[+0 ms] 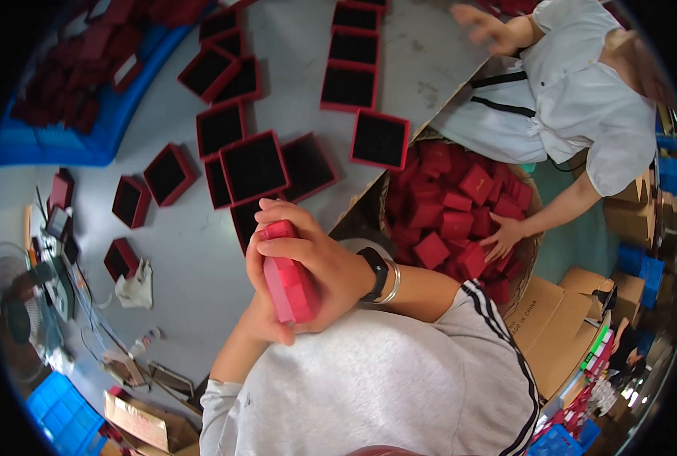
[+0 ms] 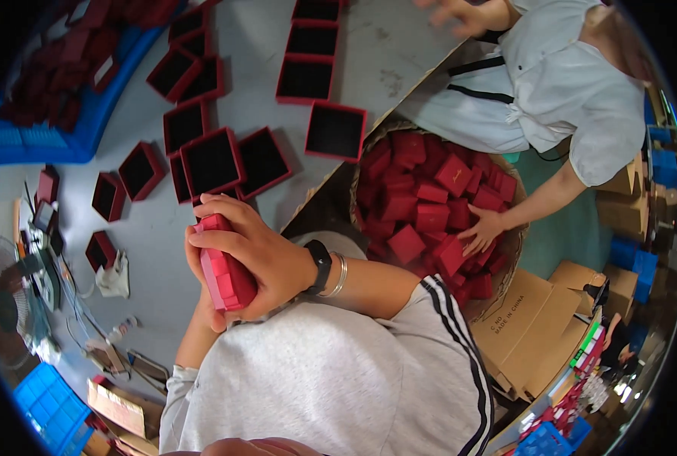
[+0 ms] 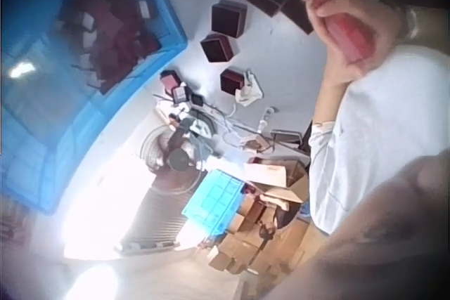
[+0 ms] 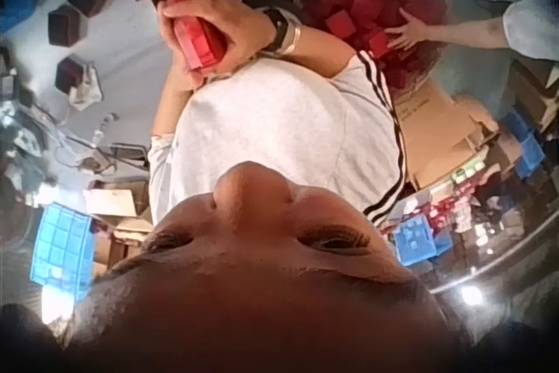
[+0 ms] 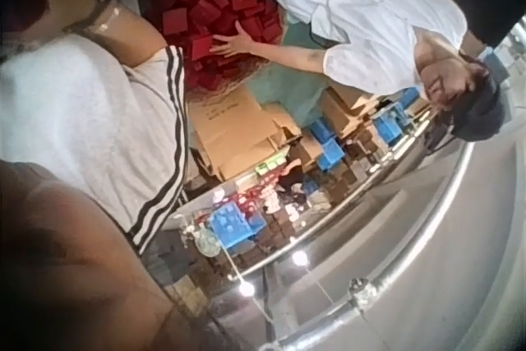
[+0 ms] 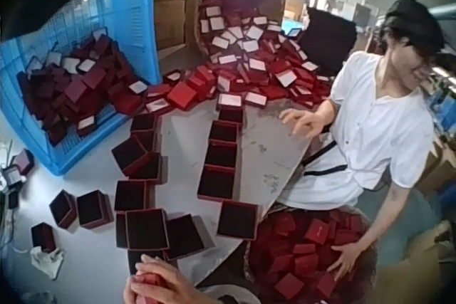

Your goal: Assembling and organizing small red and black gift boxes by placing lids and foam inserts.

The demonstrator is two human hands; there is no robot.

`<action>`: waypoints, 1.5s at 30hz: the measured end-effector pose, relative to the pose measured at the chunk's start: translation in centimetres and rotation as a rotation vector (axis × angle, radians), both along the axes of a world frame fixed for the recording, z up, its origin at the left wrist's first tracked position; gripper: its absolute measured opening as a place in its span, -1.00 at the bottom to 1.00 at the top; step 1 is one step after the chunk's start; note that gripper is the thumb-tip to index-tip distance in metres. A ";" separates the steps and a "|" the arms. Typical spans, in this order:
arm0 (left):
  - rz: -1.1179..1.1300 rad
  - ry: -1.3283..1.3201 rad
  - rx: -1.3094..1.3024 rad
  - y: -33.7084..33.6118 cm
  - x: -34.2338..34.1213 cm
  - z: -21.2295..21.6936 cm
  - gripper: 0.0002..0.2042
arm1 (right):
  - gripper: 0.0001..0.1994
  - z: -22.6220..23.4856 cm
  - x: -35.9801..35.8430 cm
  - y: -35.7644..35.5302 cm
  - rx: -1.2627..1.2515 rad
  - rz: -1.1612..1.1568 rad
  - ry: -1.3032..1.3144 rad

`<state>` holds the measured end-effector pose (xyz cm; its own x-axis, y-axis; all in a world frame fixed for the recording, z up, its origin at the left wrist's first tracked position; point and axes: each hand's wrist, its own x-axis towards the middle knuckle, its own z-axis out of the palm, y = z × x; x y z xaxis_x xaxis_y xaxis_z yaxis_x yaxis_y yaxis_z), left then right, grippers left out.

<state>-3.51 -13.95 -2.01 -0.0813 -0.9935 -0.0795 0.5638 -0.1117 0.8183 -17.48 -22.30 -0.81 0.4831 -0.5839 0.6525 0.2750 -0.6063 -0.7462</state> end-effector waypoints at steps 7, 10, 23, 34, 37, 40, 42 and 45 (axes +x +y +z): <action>0.073 -1.036 -0.620 -5.2 3.1 2.6 0.01 | -0.06 4.1 -14.8 -3.4 0.076 -0.624 0.517; 0.352 -1.042 -0.344 -4.8 6.4 1.3 -0.23 | -0.16 3.2 -22.3 -4.2 0.290 -0.863 1.005; 0.482 -1.123 0.003 -5.6 6.8 -6.5 -0.42 | -0.46 -1.6 -5.5 -46.8 0.075 -0.817 0.950; 0.528 -1.086 0.044 -5.1 7.3 -7.7 -0.47 | -0.67 -5.5 -0.4 -57.2 0.126 -1.026 1.442; 0.527 -1.070 0.064 -5.0 7.4 -7.9 -0.48 | -0.70 -4.1 -1.0 -56.3 -0.060 -1.119 1.370; 0.521 -1.045 0.052 -5.2 7.5 -7.5 -0.51 | -0.64 -0.7 -2.9 -54.4 -0.148 -1.218 1.111; 0.602 -0.948 0.015 -5.1 7.4 -8.1 -0.53 | -0.59 1.8 -3.5 -52.2 -0.210 -1.234 0.999; 0.758 -0.832 -0.083 -5.5 8.4 -7.7 -0.58 | -0.44 6.1 -2.2 -44.5 0.208 -0.583 0.314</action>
<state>4.84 -19.47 -9.67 0.5926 -0.7687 0.2407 -0.2612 0.0994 0.9602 -19.71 -66.80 5.30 0.1997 -0.9033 0.3798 -0.3003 -0.4254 -0.8537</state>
